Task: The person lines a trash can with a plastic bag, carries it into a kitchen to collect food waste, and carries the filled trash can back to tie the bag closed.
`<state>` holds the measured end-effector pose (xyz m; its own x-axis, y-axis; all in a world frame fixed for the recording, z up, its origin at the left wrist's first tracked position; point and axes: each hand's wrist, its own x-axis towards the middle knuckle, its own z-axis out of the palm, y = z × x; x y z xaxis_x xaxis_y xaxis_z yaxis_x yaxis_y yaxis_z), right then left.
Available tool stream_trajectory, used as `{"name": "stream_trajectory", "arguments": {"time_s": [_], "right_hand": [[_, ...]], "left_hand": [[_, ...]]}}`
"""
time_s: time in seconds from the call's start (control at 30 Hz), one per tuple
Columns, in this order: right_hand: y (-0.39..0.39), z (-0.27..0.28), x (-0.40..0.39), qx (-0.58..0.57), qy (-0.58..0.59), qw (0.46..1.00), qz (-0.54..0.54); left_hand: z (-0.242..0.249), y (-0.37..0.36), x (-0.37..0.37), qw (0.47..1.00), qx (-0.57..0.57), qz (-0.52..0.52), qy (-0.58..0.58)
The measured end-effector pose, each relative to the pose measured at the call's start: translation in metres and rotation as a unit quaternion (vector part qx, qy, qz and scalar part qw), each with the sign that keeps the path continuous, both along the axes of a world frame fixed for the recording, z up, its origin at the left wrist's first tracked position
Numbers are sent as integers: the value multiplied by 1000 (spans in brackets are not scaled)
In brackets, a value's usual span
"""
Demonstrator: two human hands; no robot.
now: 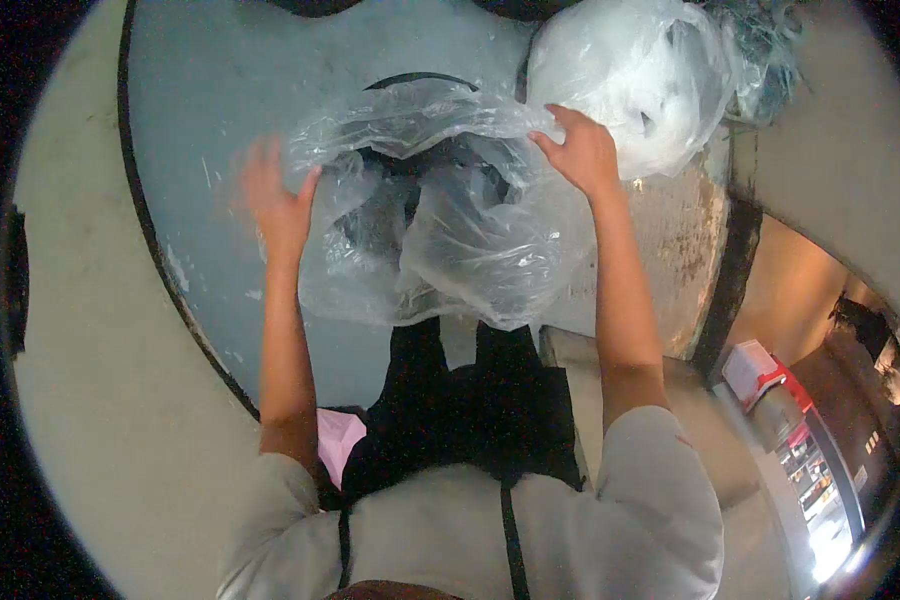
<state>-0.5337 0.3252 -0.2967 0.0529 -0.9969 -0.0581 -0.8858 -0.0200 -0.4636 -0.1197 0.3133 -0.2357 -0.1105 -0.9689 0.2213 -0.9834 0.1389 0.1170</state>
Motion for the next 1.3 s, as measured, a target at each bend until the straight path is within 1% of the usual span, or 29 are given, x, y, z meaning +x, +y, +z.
{"name": "stream_trajectory", "arguments": {"time_s": [0.07, 0.1, 0.17, 0.2, 0.3, 0.33, 0.37, 0.43, 0.5, 0.53, 0.57, 0.6, 0.63, 0.67, 0.73, 0.8, 0.83, 0.87, 0.9, 0.93, 0.97, 1.0, 1.03, 1.07, 1.13, 1.17, 1.2, 1.23, 1.3], "right_hand": [[-11, -13, -7, 127, -2, 992, -16], [-16, -19, -9, 128, -25, 991, -34], [-33, -36, -10, 125, -72, 987, -66], [-40, -52, -9, 112, -167, 970, -136], [-62, -91, 0, 17, -55, 970, -237], [-66, -115, 1, 2, -54, 966, -255], [-68, -140, 0, 31, -24, 971, -234], [-58, -196, 0, 91, 34, 977, -191], [-31, -280, -19, 217, 88, 972, -22], [-19, -299, -20, 266, -39, 960, -75], [-1, -312, -21, 312, -163, 927, -127], [18, -315, -22, 354, -282, 873, -181], [32, -299, -22, 348, -323, 852, -221], [40, -267, -18, 335, -362, 830, -259], [56, -218, -22, 310, -413, 794, -320], [79, -172, -46, 272, -433, 781, -359], [94, -146, -52, 240, -441, 781, -372], [110, -125, -58, 226, -390, 809, -378], [127, -107, -62, 210, -340, 833, -383], [143, -93, -63, 235, -336, 816, -407], [157, -80, -63, 259, -332, 798, -430], [170, -69, -59, 330, -348, 755, -447], [177, -60, -53, 399, -359, 707, -461], [177, -52, -42, 423, -429, 661, -447], [178, -30, -20, 466, -555, 551, -413], [186, -40, -24, 470, -606, 507, -394], [199, -66, -30, 472, -653, 459, -375], [206, -87, -38, 471, -697, 410, -353], [210, -110, -49, 468, -708, 428, -312]], "left_hand": [[-57, -30, 25, 995, 63, -15, 73], [-80, -43, 33, 989, 97, -25, 110], [-94, -74, 28, 981, 51, 31, 182], [-98, -86, 27, 974, 27, 60, 217], [-104, -132, 17, 962, 138, 83, 222], [-130, -147, 20, 956, 190, 70, 212], [-173, -165, 29, 947, 243, 56, 202], [-252, -164, 64, 914, 363, 52, 173], [-293, -155, 95, 862, 477, 14, 172], [-295, -134, 103, 807, 517, 33, 283], [-296, -113, 111, 738, 550, 62, 385], [-290, -88, 115, 603, 547, 157, 559], [-265, -65, 105, 596, 488, 214, 600], [-238, -44, 96, 588, 422, 267, 636], [-213, -4, 123, 651, 302, 217, 661], [-194, 47, 149, 653, 237, 347, 630], [-181, 80, 158, 713, 246, 385, 532], [-170, 119, 166, 755, 236, 381, 479], [-143, 154, 156, 738, 237, 445, 449], [-122, 191, 143, 685, 238, 493, 481], [-102, 222, 123, 610, 252, 519, 543], [-84, 248, 102, 529, 262, 540, 600], [-85, 280, 84, 480, 292, 521, 643], [-89, 306, 64, 427, 320, 500, 682], [-71, 301, 0, 343, 386, 451, 728], [-75, 295, -22, 303, 383, 420, 765], [-84, 291, -35, 262, 379, 386, 799], [-95, 286, -41, 281, 349, 378, 810], [-119, 288, -47, 320, 289, 358, 828]]}}
